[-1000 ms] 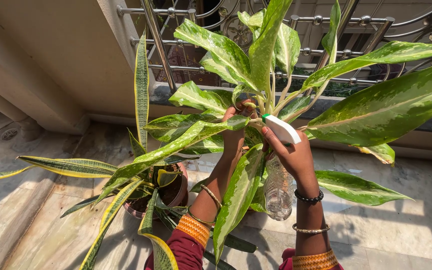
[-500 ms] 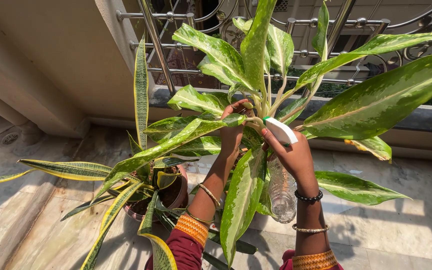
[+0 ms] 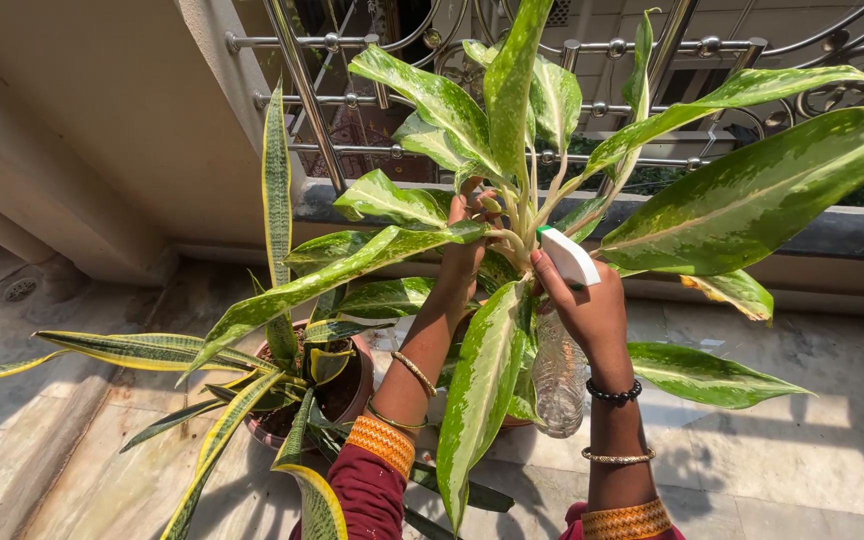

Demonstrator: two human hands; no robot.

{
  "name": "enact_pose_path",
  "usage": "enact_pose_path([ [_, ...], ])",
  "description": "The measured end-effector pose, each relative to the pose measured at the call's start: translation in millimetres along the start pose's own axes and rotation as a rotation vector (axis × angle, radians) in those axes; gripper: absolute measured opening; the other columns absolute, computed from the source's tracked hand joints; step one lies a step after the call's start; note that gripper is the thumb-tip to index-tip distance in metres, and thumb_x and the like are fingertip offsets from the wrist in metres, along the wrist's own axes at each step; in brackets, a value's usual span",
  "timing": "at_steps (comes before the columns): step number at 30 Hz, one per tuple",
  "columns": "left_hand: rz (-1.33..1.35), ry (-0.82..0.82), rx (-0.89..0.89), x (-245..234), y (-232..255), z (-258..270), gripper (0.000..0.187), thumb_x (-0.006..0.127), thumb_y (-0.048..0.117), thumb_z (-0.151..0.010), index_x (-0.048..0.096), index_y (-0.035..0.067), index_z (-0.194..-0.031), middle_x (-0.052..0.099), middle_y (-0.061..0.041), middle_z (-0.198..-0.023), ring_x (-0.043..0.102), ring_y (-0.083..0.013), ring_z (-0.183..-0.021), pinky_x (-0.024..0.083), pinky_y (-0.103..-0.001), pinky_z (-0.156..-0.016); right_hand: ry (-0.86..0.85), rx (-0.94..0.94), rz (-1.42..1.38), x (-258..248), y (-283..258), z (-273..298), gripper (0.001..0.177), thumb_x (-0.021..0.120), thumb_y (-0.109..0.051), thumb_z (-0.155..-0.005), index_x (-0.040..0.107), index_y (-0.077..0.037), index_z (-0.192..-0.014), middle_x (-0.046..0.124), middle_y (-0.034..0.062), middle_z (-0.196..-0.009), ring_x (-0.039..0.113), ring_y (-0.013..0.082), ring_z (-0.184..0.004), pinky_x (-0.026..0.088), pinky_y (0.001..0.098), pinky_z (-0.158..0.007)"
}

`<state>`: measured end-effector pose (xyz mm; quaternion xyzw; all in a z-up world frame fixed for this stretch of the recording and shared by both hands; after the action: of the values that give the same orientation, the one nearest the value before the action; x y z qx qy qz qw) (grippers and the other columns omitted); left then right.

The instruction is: The person sits on a balcony and sprays water onto the leaves of two potted plants using a spray bottle. They hold leaves with one hand while spraying with the other, moving around the plants to cover different sides.

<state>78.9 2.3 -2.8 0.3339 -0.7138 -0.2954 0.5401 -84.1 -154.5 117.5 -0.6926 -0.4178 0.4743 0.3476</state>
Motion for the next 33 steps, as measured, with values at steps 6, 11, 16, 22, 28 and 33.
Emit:
enact_pose_path([
  [6, -0.189, -0.058, -0.096, 5.0, 6.3, -3.9, 0.061, 0.048, 0.025, -0.103, 0.035, 0.013, -0.161, 0.064, -0.002, -0.121, 0.061, -0.0097, -0.089, 0.052, -0.025, -0.073, 0.045, -0.072, 0.048, -4.4, 1.1, -0.5, 0.038, 0.067, -0.035, -0.099, 0.077, 0.000, -0.087, 0.074, 0.0052, -0.067, 0.072, 0.0140, -0.057, 0.055, 0.0275, -0.054],
  [11, -0.106, -0.086, -0.125, -1.9, -11.6, -15.1, 0.056, 0.050, 0.005, -0.103, 0.037, 0.010, -0.157, 0.064, -0.004, -0.124, 0.060, -0.0122, -0.086, 0.051, -0.027, -0.073, -0.018, -0.001, 0.048, -2.6, 5.1, -2.7, 0.035, 0.068, -0.034, -0.096, 0.077, -0.001, -0.090, 0.074, 0.0043, -0.066, 0.072, 0.0144, -0.054, 0.055, 0.0276, -0.053],
  [16, -0.137, -0.153, -0.127, -1.1, -12.6, -15.0, 0.063, 0.050, -0.005, -0.089, 0.046, 0.010, -0.150, 0.060, -0.005, -0.129, 0.061, -0.0123, -0.092, 0.054, -0.027, -0.078, 0.029, -0.062, 0.082, -5.5, 5.5, -0.8, 0.037, 0.068, -0.035, -0.098, 0.078, 0.000, -0.089, 0.074, 0.0057, -0.066, 0.073, 0.0140, -0.057, 0.055, 0.0279, -0.056],
  [22, -0.226, -0.168, -0.180, -4.8, -14.7, -17.5, 0.061, 0.054, -0.003, -0.086, 0.049, 0.011, -0.145, 0.059, -0.004, -0.128, 0.062, -0.0133, -0.093, 0.054, -0.027, -0.078, 0.051, 0.001, -0.021, -6.6, 3.5, -1.4, 0.036, 0.069, -0.034, -0.096, 0.077, 0.001, -0.095, 0.075, 0.0048, -0.071, 0.073, 0.0136, -0.058, 0.058, 0.0287, -0.053],
  [28, -0.019, -0.171, -0.099, -12.6, -34.1, -32.9, 0.050, 0.057, 0.014, -0.101, 0.050, 0.007, -0.150, 0.058, -0.007, -0.123, 0.059, -0.0127, -0.091, 0.053, -0.027, -0.078, 0.075, 0.021, -0.008, -14.7, 3.5, 0.9, 0.038, 0.068, -0.036, -0.097, 0.077, 0.000, -0.096, 0.076, 0.0071, -0.070, 0.075, 0.0130, -0.058, 0.057, 0.0275, -0.054],
  [33, 0.013, -0.073, 0.058, -5.7, -8.8, -7.4, 0.048, 0.059, 0.010, -0.101, 0.048, 0.005, -0.148, 0.065, -0.008, -0.126, 0.061, -0.0119, -0.104, 0.052, -0.026, -0.084, 0.118, -0.008, 0.033, -20.1, 7.3, -0.2, 0.040, 0.068, -0.040, -0.096, 0.077, -0.001, -0.102, 0.076, 0.0048, -0.073, 0.073, 0.0122, -0.061, 0.055, 0.0279, -0.057],
])
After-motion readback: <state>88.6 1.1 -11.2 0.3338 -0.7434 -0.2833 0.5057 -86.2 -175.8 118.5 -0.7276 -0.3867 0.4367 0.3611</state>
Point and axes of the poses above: each hand's wrist, its own z-axis away from the middle knuckle, its own x-axis out of the palm, y = z × x, the point moved 3 cm from there along -z, towards the middle knuckle
